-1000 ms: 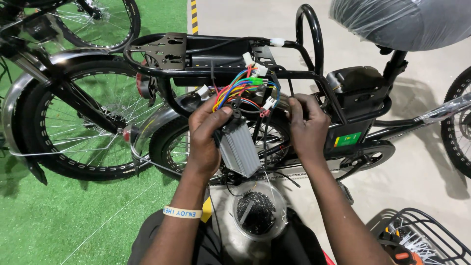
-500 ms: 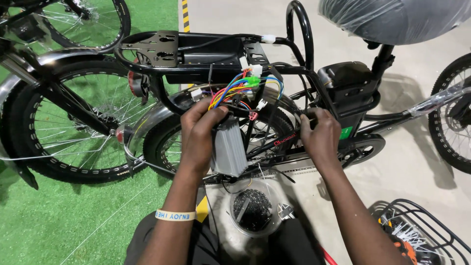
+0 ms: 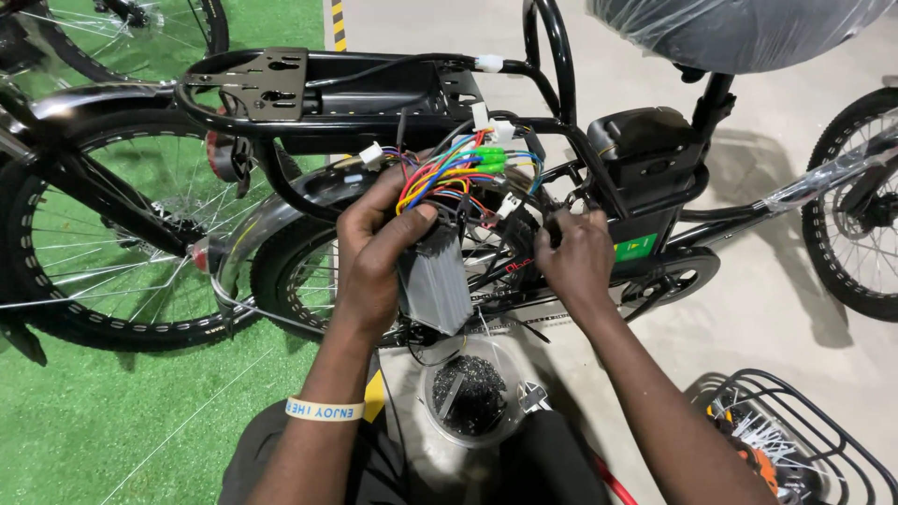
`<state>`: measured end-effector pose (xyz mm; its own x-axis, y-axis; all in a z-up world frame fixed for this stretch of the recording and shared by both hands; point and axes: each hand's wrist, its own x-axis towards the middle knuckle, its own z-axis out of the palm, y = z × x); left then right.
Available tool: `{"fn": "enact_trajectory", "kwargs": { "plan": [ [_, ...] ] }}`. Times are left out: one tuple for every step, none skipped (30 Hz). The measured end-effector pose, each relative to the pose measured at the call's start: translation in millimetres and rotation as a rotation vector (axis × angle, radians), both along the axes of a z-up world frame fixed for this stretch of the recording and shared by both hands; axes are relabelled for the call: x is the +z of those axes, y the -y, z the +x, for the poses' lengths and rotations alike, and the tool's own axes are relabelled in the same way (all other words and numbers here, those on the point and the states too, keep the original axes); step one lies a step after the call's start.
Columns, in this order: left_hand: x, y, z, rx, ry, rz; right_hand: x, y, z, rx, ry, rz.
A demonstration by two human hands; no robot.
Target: The person organizes and secures the wiring harness of an electric bicycle using zip ties. They connect various colored wires to a controller unit and route them along the frame, then use a zip tie gun to fasten the cables securely to the bicycle frame near the rear wheel.
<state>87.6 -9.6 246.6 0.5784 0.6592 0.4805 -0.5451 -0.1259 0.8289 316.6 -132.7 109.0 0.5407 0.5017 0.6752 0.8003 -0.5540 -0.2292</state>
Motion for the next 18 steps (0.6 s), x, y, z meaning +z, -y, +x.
{"fn": "enact_trajectory", "kwargs": {
  "plan": [
    [0.2,0.2,1.7,-0.001,-0.003,-0.003,0.7,-0.9,-1.8,-0.001,-0.003,-0.003],
    [0.2,0.3,3.4,-0.01,-0.001,-0.012,1.2,-1.8,-3.8,0.048,0.052,0.016],
    [-0.4,1.3,5.0,-0.02,0.0,-0.021,1.2,-1.4,-5.9,0.094,0.106,0.034],
    [-2.8,1.4,6.4,-0.023,-0.003,-0.025,0.3,2.3,-7.5,0.092,0.103,0.03],
    [-4.3,0.2,8.1,-0.022,0.0,-0.019,0.7,4.0,-8.2,0.14,0.092,0.062],
    [-5.6,-1.3,9.5,-0.02,0.003,-0.013,1.3,5.5,-9.0,0.188,0.082,0.094],
    [-5.3,-1.6,10.9,-0.019,0.002,-0.013,9.1,9.4,-17.2,0.19,0.082,0.094],
    [-5.0,-2.0,12.0,-0.021,0.009,-0.021,17.0,13.2,-25.4,0.201,0.035,0.225],
    [-4.7,-2.0,13.1,-0.025,0.016,-0.028,24.7,17.6,-33.9,0.211,-0.012,0.357],
    [-5.0,-2.8,13.7,-0.024,0.015,-0.029,17.0,21.4,-32.2,0.211,-0.013,0.356],
    [-5.5,-2.9,14.2,-0.024,0.019,-0.028,9.2,26.3,-30.8,0.088,-0.099,0.472],
    [-5.9,-2.8,14.7,-0.023,0.023,-0.027,1.5,31.5,-29.5,-0.036,-0.185,0.587],
    [-4.8,-2.5,14.1,-0.028,0.023,-0.029,-7.6,29.7,-29.2,-0.041,-0.183,0.586],
    [-3.5,-2.0,13.5,-0.041,0.015,-0.033,-16.5,28.0,-28.9,-0.02,-0.497,0.619],
    [-1.3,-2.7,13.5,-0.053,0.009,-0.033,-24.7,24.7,-27.6,0.005,-0.809,0.647],
    [-1.2,-3.6,15.0,-0.059,0.012,-0.03,-36.8,15.9,-25.7,0.002,-0.805,0.651],
    [-1.8,-3.6,16.6,-0.071,0.001,-0.028,-49.2,8.6,-23.8,0.132,-1.043,0.738],
    [-2.1,-4.0,17.9,-0.083,-0.01,-0.026,-61.5,1.1,-22.0,0.269,-1.279,0.819]
  ]
}}
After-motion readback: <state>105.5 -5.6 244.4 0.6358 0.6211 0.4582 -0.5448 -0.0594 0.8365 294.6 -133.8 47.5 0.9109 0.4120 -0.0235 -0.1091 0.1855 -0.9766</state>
